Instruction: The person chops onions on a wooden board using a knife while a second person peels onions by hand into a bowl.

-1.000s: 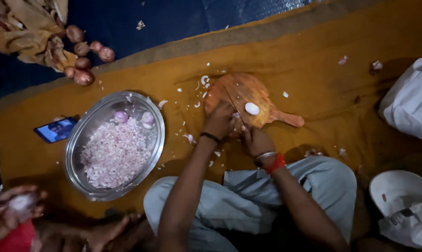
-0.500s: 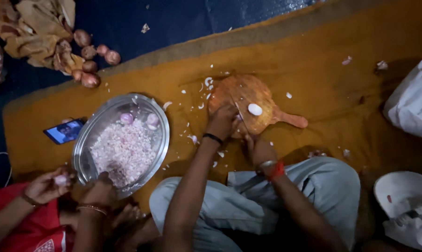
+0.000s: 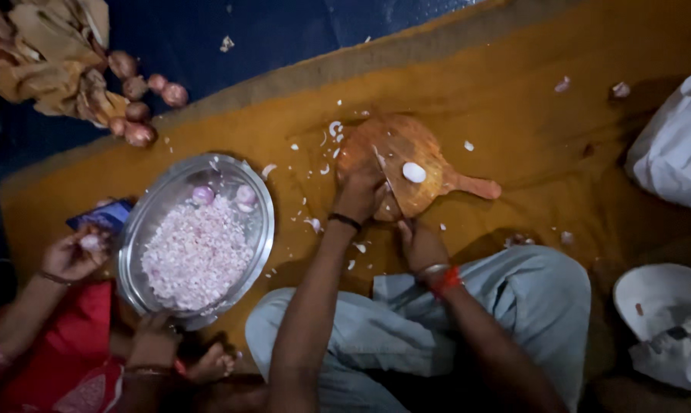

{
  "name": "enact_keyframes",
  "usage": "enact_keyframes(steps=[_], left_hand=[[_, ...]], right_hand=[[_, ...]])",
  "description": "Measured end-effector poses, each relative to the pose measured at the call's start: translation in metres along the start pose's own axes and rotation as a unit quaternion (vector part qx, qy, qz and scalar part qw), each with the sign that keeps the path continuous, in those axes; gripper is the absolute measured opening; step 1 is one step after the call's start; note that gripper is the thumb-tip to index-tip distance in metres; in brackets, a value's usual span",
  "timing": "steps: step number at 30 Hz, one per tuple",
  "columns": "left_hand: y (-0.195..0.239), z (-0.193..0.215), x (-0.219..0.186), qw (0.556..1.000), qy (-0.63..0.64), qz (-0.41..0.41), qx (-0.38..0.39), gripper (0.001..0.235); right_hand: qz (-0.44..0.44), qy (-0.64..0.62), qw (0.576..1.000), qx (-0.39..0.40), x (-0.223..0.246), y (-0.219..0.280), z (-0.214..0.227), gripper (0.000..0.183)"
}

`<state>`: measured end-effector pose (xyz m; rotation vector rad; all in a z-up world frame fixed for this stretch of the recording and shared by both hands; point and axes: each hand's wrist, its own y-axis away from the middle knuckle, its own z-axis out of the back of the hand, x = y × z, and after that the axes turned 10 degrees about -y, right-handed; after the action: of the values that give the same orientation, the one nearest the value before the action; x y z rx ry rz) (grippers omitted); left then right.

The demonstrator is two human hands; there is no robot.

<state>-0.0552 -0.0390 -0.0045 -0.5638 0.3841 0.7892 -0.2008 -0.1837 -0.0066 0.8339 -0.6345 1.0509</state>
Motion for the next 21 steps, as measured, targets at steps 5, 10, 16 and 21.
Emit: enact_keyframes(steps=[5, 10, 16, 21], left_hand=[[-0.01, -0.001, 0.004, 1.0, 0.009, 0.008, 0.024, 0.017], [-0.002, 0.012, -0.004, 0.999, 0.034, 0.035, 0.014, 0.017], [-0.009, 0.023, -0.01, 0.998, 0.052, 0.021, 0.014, 0.015], [-0.006, 0.02, -0.011, 0.999, 0.022, 0.022, 0.029, 0.016]], right_hand=[[-0.031, 0.012, 0.999, 0.009, 0.01, -0.007, 0.01, 0.052], [-0.003, 0.001, 1.0, -0.002, 0.011, -0.001, 0.004, 0.051], [-0.098, 0.101, 0.99, 0.023, 0.009, -0.005, -0.004, 0.062], [0.044, -0.032, 0.998, -0.028, -0.001, -0.003, -0.01, 0.057]])
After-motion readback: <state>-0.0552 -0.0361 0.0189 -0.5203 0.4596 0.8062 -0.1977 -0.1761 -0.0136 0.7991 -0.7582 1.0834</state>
